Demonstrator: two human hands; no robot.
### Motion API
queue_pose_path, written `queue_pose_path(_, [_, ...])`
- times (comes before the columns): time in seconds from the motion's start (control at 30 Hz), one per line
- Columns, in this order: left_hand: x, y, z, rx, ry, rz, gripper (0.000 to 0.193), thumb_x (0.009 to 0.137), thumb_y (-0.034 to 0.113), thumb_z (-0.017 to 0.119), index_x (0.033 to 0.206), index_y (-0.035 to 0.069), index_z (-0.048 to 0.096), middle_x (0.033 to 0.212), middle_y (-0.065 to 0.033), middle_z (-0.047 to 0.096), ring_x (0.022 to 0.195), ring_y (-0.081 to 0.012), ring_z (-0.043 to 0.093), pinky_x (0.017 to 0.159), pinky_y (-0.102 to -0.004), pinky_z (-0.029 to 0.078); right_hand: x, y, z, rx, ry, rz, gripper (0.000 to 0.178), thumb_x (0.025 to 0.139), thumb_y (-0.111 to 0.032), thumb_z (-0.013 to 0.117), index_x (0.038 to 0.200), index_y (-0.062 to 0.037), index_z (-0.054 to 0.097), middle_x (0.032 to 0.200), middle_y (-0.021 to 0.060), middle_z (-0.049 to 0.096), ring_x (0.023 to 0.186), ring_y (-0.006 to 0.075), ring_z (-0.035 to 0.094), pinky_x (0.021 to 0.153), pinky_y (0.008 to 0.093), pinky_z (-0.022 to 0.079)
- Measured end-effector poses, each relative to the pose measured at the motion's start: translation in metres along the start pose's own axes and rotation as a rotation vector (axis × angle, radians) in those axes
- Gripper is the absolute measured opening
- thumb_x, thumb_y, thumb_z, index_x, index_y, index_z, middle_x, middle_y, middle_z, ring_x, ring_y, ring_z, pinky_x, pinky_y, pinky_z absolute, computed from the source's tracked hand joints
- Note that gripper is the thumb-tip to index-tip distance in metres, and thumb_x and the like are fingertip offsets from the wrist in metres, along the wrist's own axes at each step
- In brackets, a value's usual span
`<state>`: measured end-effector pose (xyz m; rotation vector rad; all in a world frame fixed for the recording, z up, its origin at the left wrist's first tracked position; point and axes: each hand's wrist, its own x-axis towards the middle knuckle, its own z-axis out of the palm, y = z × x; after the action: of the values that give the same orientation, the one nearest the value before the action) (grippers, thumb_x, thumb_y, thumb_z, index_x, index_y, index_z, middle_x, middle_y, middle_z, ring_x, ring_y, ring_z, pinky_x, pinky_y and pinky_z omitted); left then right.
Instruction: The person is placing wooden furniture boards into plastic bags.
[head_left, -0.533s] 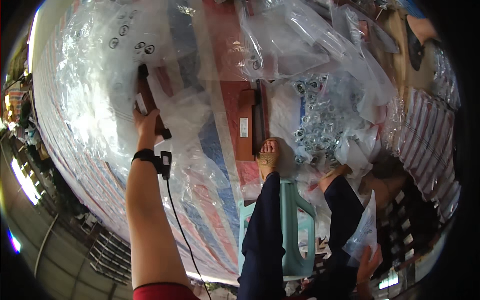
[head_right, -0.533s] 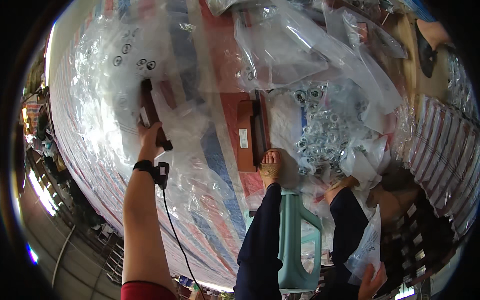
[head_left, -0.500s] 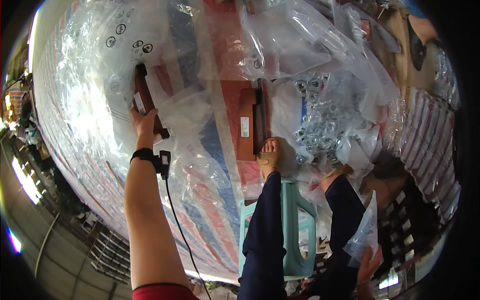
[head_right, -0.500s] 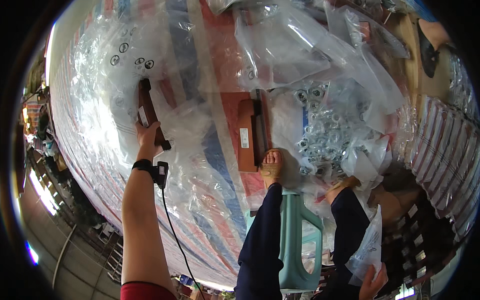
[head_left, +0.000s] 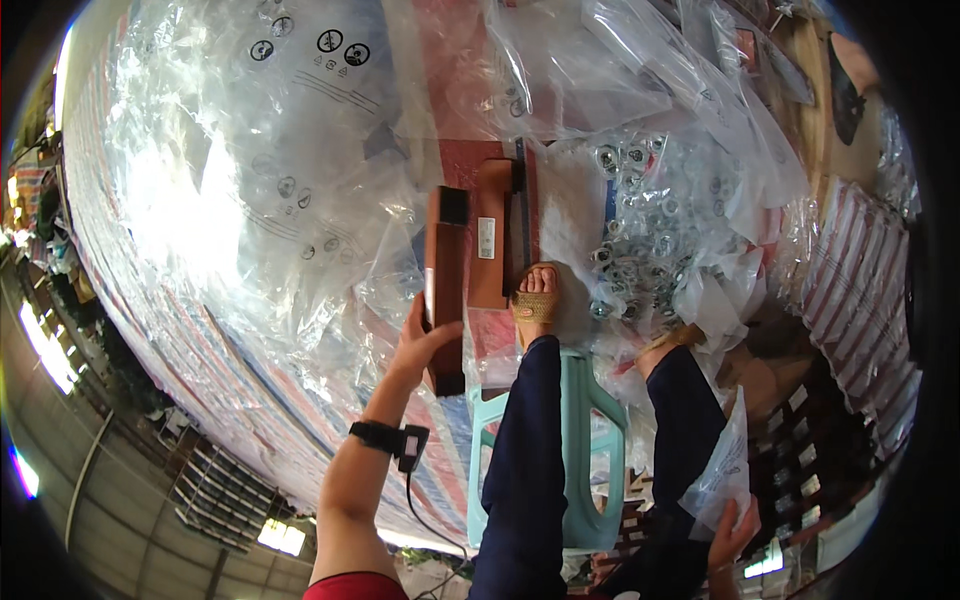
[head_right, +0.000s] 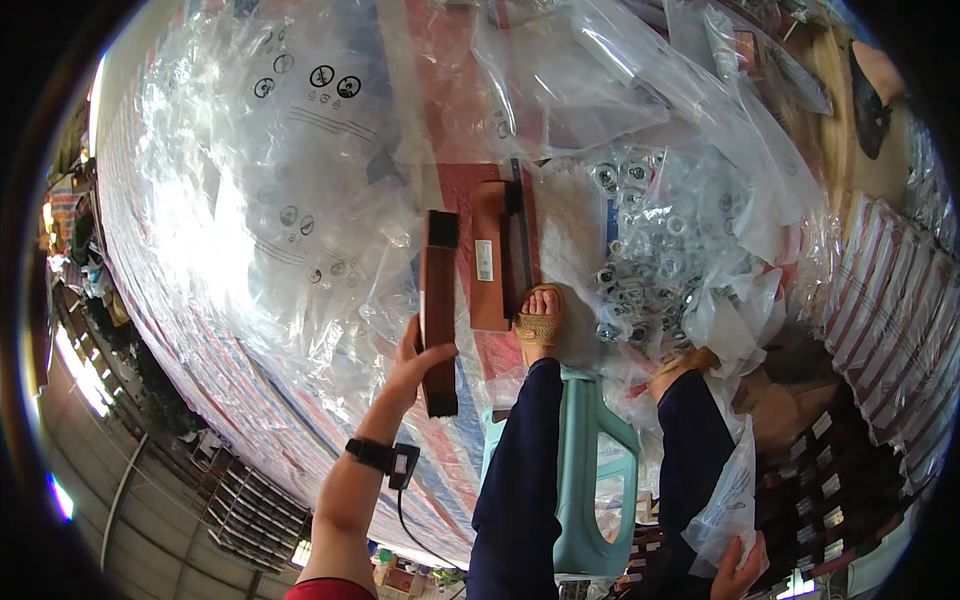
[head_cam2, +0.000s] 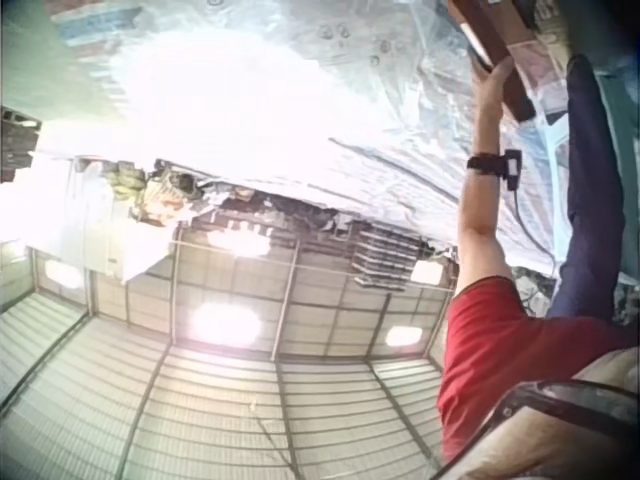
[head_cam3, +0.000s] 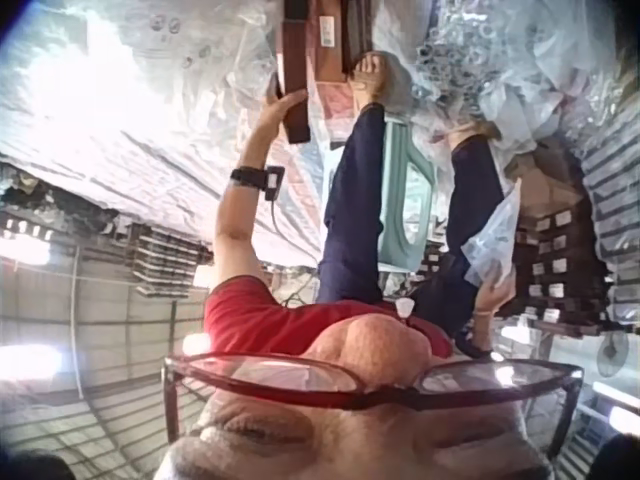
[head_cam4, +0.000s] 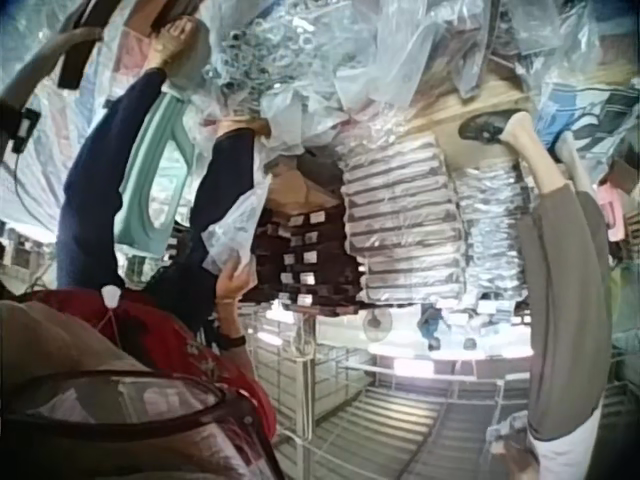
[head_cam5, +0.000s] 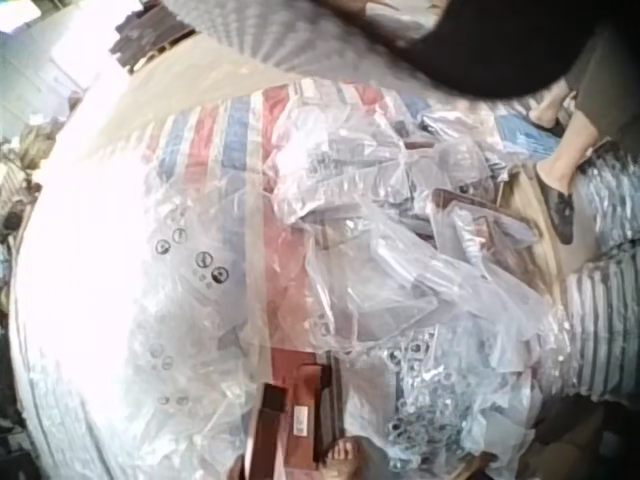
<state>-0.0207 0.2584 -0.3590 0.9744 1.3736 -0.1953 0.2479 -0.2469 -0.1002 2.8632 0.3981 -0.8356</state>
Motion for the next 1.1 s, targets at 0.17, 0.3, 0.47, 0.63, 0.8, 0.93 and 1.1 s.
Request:
queue_pose_path(0.17, [0.060, -0.049, -0.072, 0.288, 0.331, -0.007, 0.072, 0.070, 0.017, 0.076, 0.131, 0.004, 0.041, 0.105, -0.0095, 0.058, 0.094, -0.0181, 0.058, 0.077, -0.0317, 0.051, 0.002, 0.004, -0.007, 0.068, -0.080, 0.064, 0.039, 0.092, -0.018, 0.061, 0.120, 0.0070, 0.053, 0.114, 0.0235, 0.057, 0.104, 0.0358, 0.054, 0.090, 0.0431, 0.042])
queue_pose_path(0.3, [0.089, -0.044, -0.161, 0.350, 0.593, 0.074, 0.081, 0.066, 0.024, 0.078, 0.135, 0.008, 0.037, 0.112, -0.0135, 0.058, 0.097, -0.0244, 0.059, 0.080, -0.0344, 0.051, -0.006, 0.016, 0.000, -0.117, -0.008, 0.053, 0.041, 0.091, -0.019, 0.061, 0.123, 0.0059, 0.052, 0.115, 0.0236, 0.057, 0.104, 0.0375, 0.053, 0.090, 0.0436, 0.042])
queue_pose_path(0.47, [0.082, -0.022, -0.166, 0.692, 0.720, 0.150, 0.082, 0.065, 0.026, 0.078, 0.134, 0.006, 0.038, 0.113, -0.0192, 0.059, 0.097, -0.0283, 0.061, 0.081, -0.0366, 0.050, -0.004, 0.017, -0.001, -0.146, -0.010, 0.130, 0.042, 0.092, -0.021, 0.060, 0.124, 0.0052, 0.052, 0.117, 0.0241, 0.057, 0.106, 0.0387, 0.053, 0.091, 0.0437, 0.042])
queue_pose_path(0.63, [0.053, -0.059, -0.088, 0.468, 0.602, 0.130, 0.089, 0.062, 0.025, 0.082, 0.134, 0.000, 0.036, 0.112, -0.0192, 0.057, 0.098, -0.0249, 0.057, 0.081, -0.0347, 0.050, -0.005, 0.038, 0.007, -0.133, 0.051, 0.101, 0.043, 0.092, -0.023, 0.060, 0.124, 0.0051, 0.052, 0.118, 0.0250, 0.057, 0.106, 0.0389, 0.054, 0.091, 0.0445, 0.043])
queue_pose_path(0.8, [0.026, -0.084, -0.018, 0.271, 0.317, 0.175, 0.085, 0.064, 0.028, 0.081, 0.131, -0.003, 0.041, 0.106, -0.0199, 0.062, 0.096, -0.0262, 0.060, 0.087, -0.0347, 0.047, -0.012, 0.041, 0.016, -0.123, 0.149, 0.065, 0.042, 0.092, -0.022, 0.060, 0.123, 0.0064, 0.053, 0.116, 0.0254, 0.057, 0.105, 0.0386, 0.055, 0.090, 0.0438, 0.043])
queue_pose_path(0.93, [0.045, -0.079, 0.004, 0.240, 0.233, 0.342, 0.067, 0.065, 0.027, 0.079, 0.119, 0.003, 0.048, 0.102, -0.0155, 0.062, 0.094, -0.0262, 0.061, 0.084, -0.0373, 0.047, -0.019, 0.045, 0.020, -0.096, 0.188, 0.052, 0.041, 0.093, -0.021, 0.060, 0.122, 0.0077, 0.053, 0.115, 0.0253, 0.058, 0.105, 0.0384, 0.056, 0.090, 0.0431, 0.043])
queue_pose_path(1.1, [0.097, -0.075, -0.007, 0.493, 0.388, 0.313, 0.074, 0.065, 0.026, 0.079, 0.125, 0.003, 0.041, 0.105, -0.0193, 0.060, 0.098, -0.0322, 0.060, 0.084, -0.0385, 0.047, -0.030, 0.046, 0.029, -0.091, 0.197, 0.053, 0.041, 0.093, -0.019, 0.060, 0.122, 0.0084, 0.053, 0.115, 0.0264, 0.058, 0.105, 0.0384, 0.056, 0.090, 0.0434, 0.043])
